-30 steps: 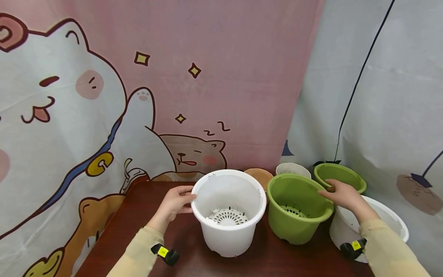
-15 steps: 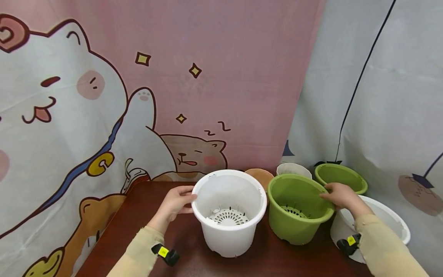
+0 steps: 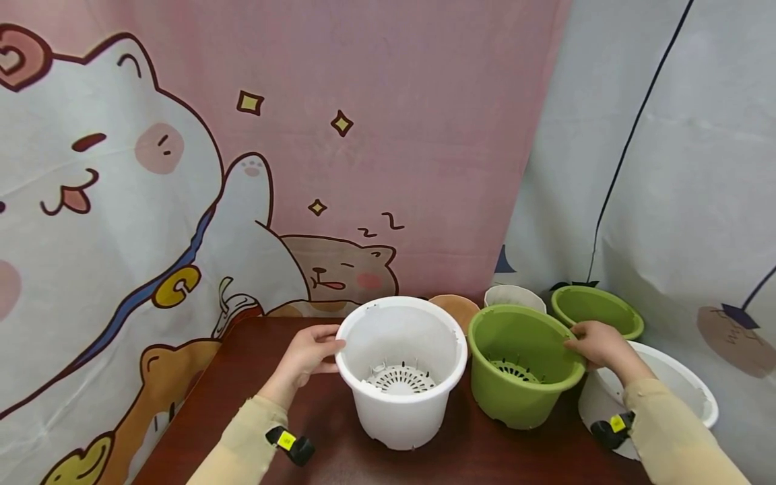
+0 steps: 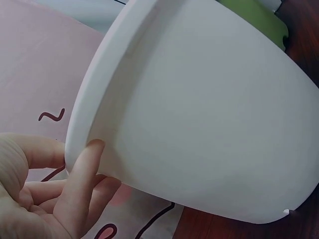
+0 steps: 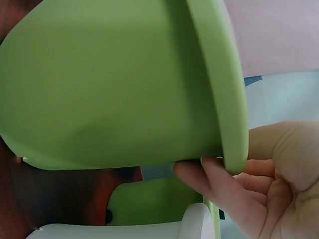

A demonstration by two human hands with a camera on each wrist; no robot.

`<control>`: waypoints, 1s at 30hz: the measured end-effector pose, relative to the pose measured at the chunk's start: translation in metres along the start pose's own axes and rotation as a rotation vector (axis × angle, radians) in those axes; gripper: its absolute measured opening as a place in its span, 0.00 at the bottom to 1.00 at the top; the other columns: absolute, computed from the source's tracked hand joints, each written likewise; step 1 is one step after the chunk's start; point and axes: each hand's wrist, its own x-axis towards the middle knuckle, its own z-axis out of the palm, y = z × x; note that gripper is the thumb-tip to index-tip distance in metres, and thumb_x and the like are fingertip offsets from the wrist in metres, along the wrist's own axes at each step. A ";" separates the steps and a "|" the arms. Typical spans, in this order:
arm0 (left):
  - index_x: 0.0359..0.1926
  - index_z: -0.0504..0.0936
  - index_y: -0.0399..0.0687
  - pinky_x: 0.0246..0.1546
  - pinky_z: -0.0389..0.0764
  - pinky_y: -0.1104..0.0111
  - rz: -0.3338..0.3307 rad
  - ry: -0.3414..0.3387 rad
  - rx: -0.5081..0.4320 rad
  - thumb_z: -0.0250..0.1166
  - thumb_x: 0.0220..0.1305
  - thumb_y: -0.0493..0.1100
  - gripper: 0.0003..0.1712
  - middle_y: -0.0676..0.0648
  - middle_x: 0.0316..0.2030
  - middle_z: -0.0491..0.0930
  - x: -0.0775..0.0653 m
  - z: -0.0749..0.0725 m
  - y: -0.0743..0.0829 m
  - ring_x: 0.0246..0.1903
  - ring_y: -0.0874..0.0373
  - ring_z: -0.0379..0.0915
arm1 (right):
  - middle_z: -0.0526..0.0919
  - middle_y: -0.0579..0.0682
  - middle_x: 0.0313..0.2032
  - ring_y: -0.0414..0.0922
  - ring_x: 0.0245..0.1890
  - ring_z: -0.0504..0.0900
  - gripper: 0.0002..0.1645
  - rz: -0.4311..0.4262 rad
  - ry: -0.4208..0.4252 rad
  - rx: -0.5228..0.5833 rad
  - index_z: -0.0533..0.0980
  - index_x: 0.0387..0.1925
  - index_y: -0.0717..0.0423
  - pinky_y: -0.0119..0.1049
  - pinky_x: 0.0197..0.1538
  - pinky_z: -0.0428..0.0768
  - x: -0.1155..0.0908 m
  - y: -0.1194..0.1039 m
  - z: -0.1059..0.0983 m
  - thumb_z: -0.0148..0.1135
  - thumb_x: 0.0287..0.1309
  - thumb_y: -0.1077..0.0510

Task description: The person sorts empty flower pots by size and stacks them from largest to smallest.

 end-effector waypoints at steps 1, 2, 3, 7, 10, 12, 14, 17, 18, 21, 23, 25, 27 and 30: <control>0.59 0.77 0.32 0.30 0.88 0.58 0.000 0.000 -0.001 0.65 0.64 0.32 0.22 0.34 0.45 0.82 0.000 0.000 0.000 0.43 0.37 0.81 | 0.78 0.68 0.36 0.48 0.27 0.82 0.24 -0.005 0.004 0.001 0.70 0.49 0.82 0.42 0.28 0.86 -0.001 0.000 0.000 0.58 0.64 0.61; 0.59 0.77 0.32 0.30 0.88 0.58 -0.001 -0.001 0.000 0.65 0.64 0.32 0.22 0.34 0.45 0.82 0.000 0.000 0.000 0.43 0.37 0.81 | 0.79 0.68 0.36 0.48 0.27 0.82 0.23 -0.011 0.007 0.002 0.70 0.49 0.82 0.42 0.28 0.86 -0.002 0.000 0.000 0.58 0.64 0.61; 0.59 0.77 0.32 0.30 0.88 0.58 -0.001 -0.001 0.001 0.65 0.65 0.32 0.22 0.34 0.45 0.82 0.000 0.000 0.000 0.43 0.37 0.81 | 0.79 0.67 0.36 0.48 0.27 0.82 0.23 -0.014 0.011 0.002 0.71 0.49 0.81 0.42 0.28 0.86 -0.003 0.000 0.000 0.58 0.65 0.61; 0.59 0.77 0.32 0.30 0.88 0.58 -0.002 -0.005 0.000 0.65 0.65 0.32 0.22 0.35 0.45 0.82 0.000 0.000 0.000 0.43 0.37 0.81 | 0.80 0.69 0.38 0.48 0.28 0.83 0.23 -0.027 0.036 0.007 0.71 0.50 0.81 0.42 0.27 0.86 -0.009 -0.001 -0.003 0.57 0.65 0.61; 0.59 0.77 0.31 0.30 0.88 0.58 -0.001 -0.005 -0.001 0.65 0.64 0.32 0.22 0.35 0.45 0.82 0.000 -0.001 0.000 0.41 0.39 0.82 | 0.80 0.71 0.39 0.49 0.27 0.84 0.25 -0.032 0.060 0.024 0.70 0.51 0.82 0.41 0.27 0.86 -0.012 -0.003 -0.007 0.57 0.65 0.60; 0.59 0.77 0.32 0.30 0.88 0.57 -0.001 -0.006 0.001 0.65 0.64 0.32 0.22 0.35 0.45 0.82 0.000 -0.001 0.000 0.40 0.41 0.83 | 0.81 0.71 0.39 0.48 0.26 0.84 0.25 -0.036 0.077 0.032 0.70 0.52 0.82 0.40 0.26 0.86 -0.015 -0.004 -0.010 0.58 0.65 0.60; 0.59 0.77 0.32 0.30 0.88 0.57 -0.002 -0.006 0.003 0.66 0.65 0.32 0.22 0.35 0.45 0.82 0.000 -0.001 0.000 0.39 0.42 0.83 | 0.82 0.69 0.38 0.47 0.25 0.84 0.26 -0.035 0.088 0.050 0.70 0.53 0.82 0.40 0.26 0.86 -0.018 -0.005 -0.014 0.58 0.66 0.59; 0.59 0.77 0.32 0.31 0.88 0.57 -0.001 -0.005 0.003 0.66 0.65 0.32 0.22 0.35 0.45 0.82 0.000 -0.001 0.001 0.39 0.43 0.83 | 0.83 0.65 0.36 0.46 0.24 0.83 0.28 -0.037 0.106 0.075 0.68 0.55 0.83 0.39 0.26 0.86 -0.023 -0.005 -0.021 0.57 0.67 0.59; 0.59 0.77 0.32 0.31 0.88 0.57 -0.001 -0.004 0.002 0.65 0.65 0.32 0.22 0.35 0.45 0.82 0.000 0.000 0.001 0.39 0.43 0.83 | 0.83 0.65 0.36 0.46 0.24 0.83 0.28 -0.035 0.111 0.085 0.68 0.55 0.83 0.38 0.27 0.86 -0.024 -0.006 -0.024 0.57 0.68 0.59; 0.59 0.76 0.32 0.30 0.88 0.57 0.000 -0.003 0.002 0.65 0.65 0.32 0.22 0.35 0.45 0.82 -0.001 0.000 0.002 0.40 0.43 0.83 | 0.83 0.67 0.38 0.46 0.24 0.84 0.30 -0.028 0.134 0.098 0.66 0.57 0.84 0.38 0.27 0.86 -0.028 -0.007 -0.032 0.57 0.69 0.58; 0.59 0.76 0.32 0.30 0.88 0.57 0.000 -0.002 0.001 0.65 0.65 0.32 0.22 0.35 0.45 0.82 -0.001 0.000 0.002 0.40 0.43 0.83 | 0.83 0.68 0.38 0.45 0.24 0.84 0.31 -0.025 0.148 0.098 0.65 0.58 0.84 0.37 0.27 0.86 -0.030 -0.010 -0.038 0.57 0.69 0.57; 0.59 0.77 0.32 0.30 0.88 0.58 0.000 -0.001 0.002 0.65 0.65 0.32 0.22 0.35 0.45 0.82 -0.001 0.000 0.001 0.40 0.43 0.83 | 0.83 0.68 0.38 0.45 0.24 0.84 0.31 -0.025 0.156 0.100 0.65 0.58 0.84 0.37 0.27 0.86 -0.032 -0.013 -0.044 0.56 0.70 0.57; 0.59 0.77 0.32 0.30 0.88 0.58 0.000 -0.002 -0.001 0.65 0.65 0.32 0.22 0.36 0.44 0.82 0.000 0.000 0.000 0.40 0.42 0.83 | 0.83 0.66 0.37 0.45 0.24 0.84 0.30 -0.030 0.161 0.108 0.65 0.57 0.85 0.37 0.27 0.85 -0.034 -0.016 -0.049 0.56 0.70 0.58; 0.59 0.77 0.32 0.30 0.88 0.58 0.002 -0.004 -0.006 0.65 0.65 0.32 0.22 0.36 0.44 0.82 0.000 0.000 0.000 0.41 0.40 0.82 | 0.83 0.65 0.37 0.43 0.25 0.84 0.30 -0.036 0.168 0.111 0.65 0.57 0.84 0.36 0.28 0.86 -0.037 -0.019 -0.055 0.54 0.71 0.58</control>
